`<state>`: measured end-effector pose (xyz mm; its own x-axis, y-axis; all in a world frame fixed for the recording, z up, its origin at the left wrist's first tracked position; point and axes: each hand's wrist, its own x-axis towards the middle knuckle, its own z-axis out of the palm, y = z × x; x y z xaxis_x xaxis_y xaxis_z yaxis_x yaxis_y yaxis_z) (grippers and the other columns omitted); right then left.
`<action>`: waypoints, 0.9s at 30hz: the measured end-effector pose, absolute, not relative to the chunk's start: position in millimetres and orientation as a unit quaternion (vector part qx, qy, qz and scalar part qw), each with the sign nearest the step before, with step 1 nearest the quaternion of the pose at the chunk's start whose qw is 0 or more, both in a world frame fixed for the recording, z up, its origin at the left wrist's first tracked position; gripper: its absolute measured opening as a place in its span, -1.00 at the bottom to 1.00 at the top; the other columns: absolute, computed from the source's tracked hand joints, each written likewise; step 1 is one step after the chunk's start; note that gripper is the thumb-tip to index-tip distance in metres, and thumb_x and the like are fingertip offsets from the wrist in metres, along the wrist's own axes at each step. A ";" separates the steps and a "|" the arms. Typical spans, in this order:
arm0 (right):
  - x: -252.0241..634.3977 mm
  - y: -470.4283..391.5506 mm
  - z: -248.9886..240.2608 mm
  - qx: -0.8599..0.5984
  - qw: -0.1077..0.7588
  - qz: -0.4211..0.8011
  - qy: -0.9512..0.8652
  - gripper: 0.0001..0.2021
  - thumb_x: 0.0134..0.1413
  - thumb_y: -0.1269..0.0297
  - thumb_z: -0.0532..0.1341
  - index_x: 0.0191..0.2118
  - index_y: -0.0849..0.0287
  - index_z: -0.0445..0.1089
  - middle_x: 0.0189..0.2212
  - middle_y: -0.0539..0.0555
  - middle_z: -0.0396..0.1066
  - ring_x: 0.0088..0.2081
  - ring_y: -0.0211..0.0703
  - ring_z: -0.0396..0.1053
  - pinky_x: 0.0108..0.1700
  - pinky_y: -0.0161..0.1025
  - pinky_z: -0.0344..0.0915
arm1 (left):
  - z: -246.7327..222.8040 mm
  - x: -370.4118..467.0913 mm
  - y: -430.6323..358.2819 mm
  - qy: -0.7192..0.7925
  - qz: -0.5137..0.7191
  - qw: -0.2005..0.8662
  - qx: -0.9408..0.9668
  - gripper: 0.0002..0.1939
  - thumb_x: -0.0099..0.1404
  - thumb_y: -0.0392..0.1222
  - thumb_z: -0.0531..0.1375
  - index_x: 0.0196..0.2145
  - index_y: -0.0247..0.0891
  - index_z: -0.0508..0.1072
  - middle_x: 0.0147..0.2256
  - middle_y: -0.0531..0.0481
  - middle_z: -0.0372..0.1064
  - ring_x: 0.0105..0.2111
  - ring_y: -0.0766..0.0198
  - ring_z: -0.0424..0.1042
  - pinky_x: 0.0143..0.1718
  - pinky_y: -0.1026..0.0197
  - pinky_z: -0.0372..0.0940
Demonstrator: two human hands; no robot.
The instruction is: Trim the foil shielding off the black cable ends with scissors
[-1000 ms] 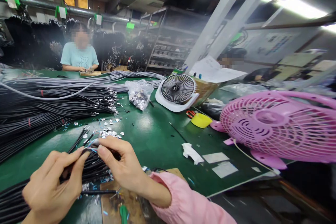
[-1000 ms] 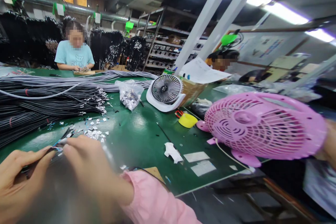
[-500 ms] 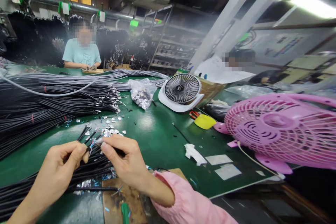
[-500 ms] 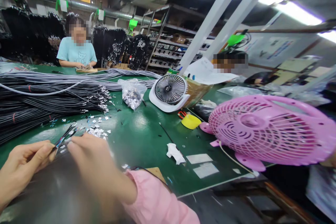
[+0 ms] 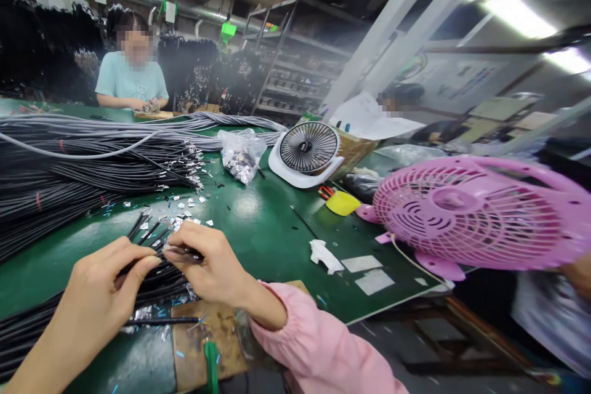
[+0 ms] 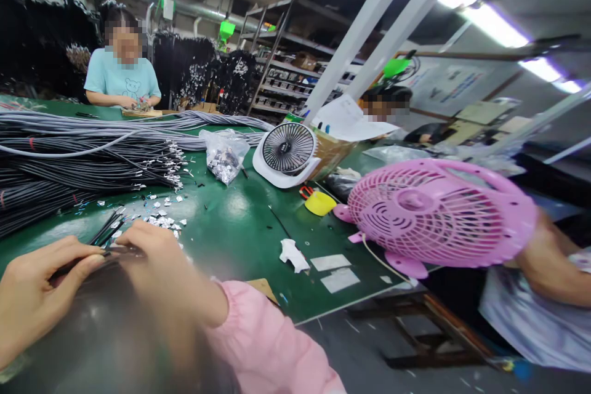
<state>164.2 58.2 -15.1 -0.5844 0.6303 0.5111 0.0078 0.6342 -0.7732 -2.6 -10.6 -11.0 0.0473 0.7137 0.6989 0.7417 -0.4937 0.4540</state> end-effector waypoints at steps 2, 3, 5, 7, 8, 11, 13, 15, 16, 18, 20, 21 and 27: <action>162.7 59.1 -14.8 -0.220 0.385 0.509 -0.738 -0.81 0.06 0.29 0.21 -0.52 0.15 0.27 -0.59 -0.08 0.19 -0.52 -0.31 0.13 -0.42 -0.31 0.13 | -9.3 -3.3 -8.9 -0.499 -0.472 0.000 -0.727 -0.78 0.29 -0.17 0.17 -0.49 -0.12 0.53 -0.67 0.19 0.33 -0.75 0.42 0.28 -0.71 0.36 0.14; 161.7 58.9 -14.7 -0.227 0.357 0.592 -0.686 -0.79 0.02 0.22 0.24 -0.52 0.15 0.27 -0.64 -0.11 0.15 -0.57 -0.34 0.08 -0.48 -0.33 0.09 | -8.5 -3.4 -8.7 -0.496 -0.475 -0.010 -0.727 -0.78 0.28 -0.17 0.18 -0.50 -0.12 0.53 -0.67 0.19 0.33 -0.74 0.42 0.27 -0.71 0.36 0.14; 159.9 57.3 -14.6 -0.225 0.292 0.729 -0.577 -0.75 -0.06 0.14 0.29 -0.53 0.15 0.27 -0.71 -0.18 0.06 -0.66 -0.40 -0.03 -0.58 -0.37 -0.03 | -7.2 -2.7 -9.5 -0.493 -0.488 -0.026 -0.720 -0.80 0.25 -0.19 0.21 -0.53 -0.13 0.50 -0.66 0.18 0.31 -0.72 0.41 0.27 -0.71 0.37 0.14; 158.4 54.5 -15.1 -0.226 0.264 0.785 -0.513 -0.75 -0.12 0.15 0.31 -0.55 0.16 0.26 -0.74 -0.21 0.01 -0.69 -0.44 -0.09 -0.63 -0.39 -0.12 | -7.0 -0.6 -11.5 -0.491 -0.508 -0.031 -0.707 -0.78 0.23 -0.20 0.23 -0.57 -0.14 0.44 -0.66 0.18 0.28 -0.70 0.41 0.25 -0.71 0.36 0.13; 157.9 52.9 -15.6 -0.230 0.270 0.790 -0.501 -0.76 -0.15 0.18 0.31 -0.57 0.16 0.25 -0.76 -0.22 -0.01 -0.70 -0.45 -0.12 -0.64 -0.40 -0.15 | -7.3 0.8 -12.7 -0.490 -0.517 -0.030 -0.701 -0.78 0.23 -0.21 0.23 -0.57 -0.15 0.42 -0.66 0.18 0.26 -0.70 0.41 0.24 -0.71 0.36 0.12; 156.2 47.8 -16.3 -0.246 0.308 0.780 -0.487 -0.76 -0.18 0.24 0.27 -0.62 0.14 0.18 -0.78 -0.25 -0.09 -0.72 -0.50 -0.24 -0.68 -0.41 -0.26 | -9.6 5.1 -16.0 -0.478 -0.535 -0.010 -0.697 -0.81 0.24 -0.26 0.23 -0.53 -0.14 0.41 -0.64 0.19 0.24 -0.68 0.42 0.23 -0.69 0.36 0.12; 154.3 44.1 -15.0 -0.260 0.330 0.771 -0.478 -0.77 -0.22 0.29 0.23 -0.64 0.13 0.13 -0.78 -0.26 -0.10 -0.72 -0.51 -0.27 -0.69 -0.42 -0.29 | -11.6 7.0 -16.7 -0.469 -0.539 0.004 -0.700 -0.84 0.24 -0.29 0.23 -0.50 -0.14 0.43 -0.62 0.19 0.23 -0.67 0.43 0.22 -0.66 0.36 0.13; 151.8 40.7 -11.9 -0.278 0.350 0.762 -0.469 -0.80 -0.25 0.31 0.19 -0.66 0.13 0.12 -0.78 -0.24 -0.08 -0.72 -0.51 -0.23 -0.70 -0.43 -0.28 | -13.3 8.1 -16.1 -0.462 -0.544 0.016 -0.700 -0.85 0.23 -0.31 0.25 -0.49 -0.16 0.44 -0.62 0.19 0.22 -0.66 0.45 0.20 -0.64 0.36 0.13; 150.9 39.7 -10.0 -0.288 0.361 0.757 -0.462 -0.81 -0.26 0.31 0.18 -0.67 0.14 0.13 -0.78 -0.23 -0.08 -0.72 -0.50 -0.22 -0.70 -0.44 -0.27 | -14.1 8.3 -15.5 -0.460 -0.545 0.020 -0.700 -0.86 0.23 -0.31 0.25 -0.48 -0.16 0.44 -0.61 0.20 0.22 -0.65 0.45 0.20 -0.63 0.36 0.14; 150.9 40.4 -6.2 -0.298 0.378 0.756 -0.444 -0.82 -0.27 0.30 0.18 -0.68 0.14 0.15 -0.79 -0.23 -0.08 -0.73 -0.50 -0.21 -0.71 -0.44 -0.27 | -15.7 7.8 -14.4 -0.454 -0.548 0.025 -0.702 -0.87 0.22 -0.32 0.26 -0.46 -0.16 0.45 -0.61 0.20 0.22 -0.65 0.46 0.20 -0.62 0.37 0.14; 154.4 45.8 -2.8 -0.297 0.406 0.756 -0.419 -0.80 -0.28 0.31 0.21 -0.68 0.14 0.14 -0.78 -0.23 -0.06 -0.73 -0.51 -0.24 -0.71 -0.45 -0.28 | -17.4 6.1 -14.3 -0.450 -0.549 0.022 -0.704 -0.88 0.22 -0.32 0.27 -0.45 -0.16 0.45 -0.60 0.21 0.23 -0.64 0.47 0.22 -0.60 0.38 0.15; 157.3 50.0 -1.4 -0.290 0.425 0.756 -0.405 -0.78 -0.29 0.31 0.24 -0.68 0.14 0.14 -0.77 -0.23 -0.04 -0.72 -0.52 -0.26 -0.71 -0.45 -0.28 | -18.3 5.0 -14.7 -0.450 -0.549 0.016 -0.705 -0.87 0.22 -0.31 0.28 -0.46 -0.16 0.45 -0.60 0.21 0.25 -0.63 0.46 0.24 -0.58 0.39 0.17; 166.7 60.8 -1.8 -0.307 0.483 0.664 -0.481 -0.64 -0.04 0.09 0.25 -0.61 0.12 0.12 -0.73 -0.22 -0.07 -0.69 -0.45 -0.20 -0.66 -0.40 -0.17 | -17.9 2.5 -17.0 -0.484 -0.555 0.008 -0.676 -0.85 0.18 -0.28 0.30 -0.53 -0.16 0.46 -0.60 0.21 0.28 -0.63 0.46 0.25 -0.59 0.40 0.17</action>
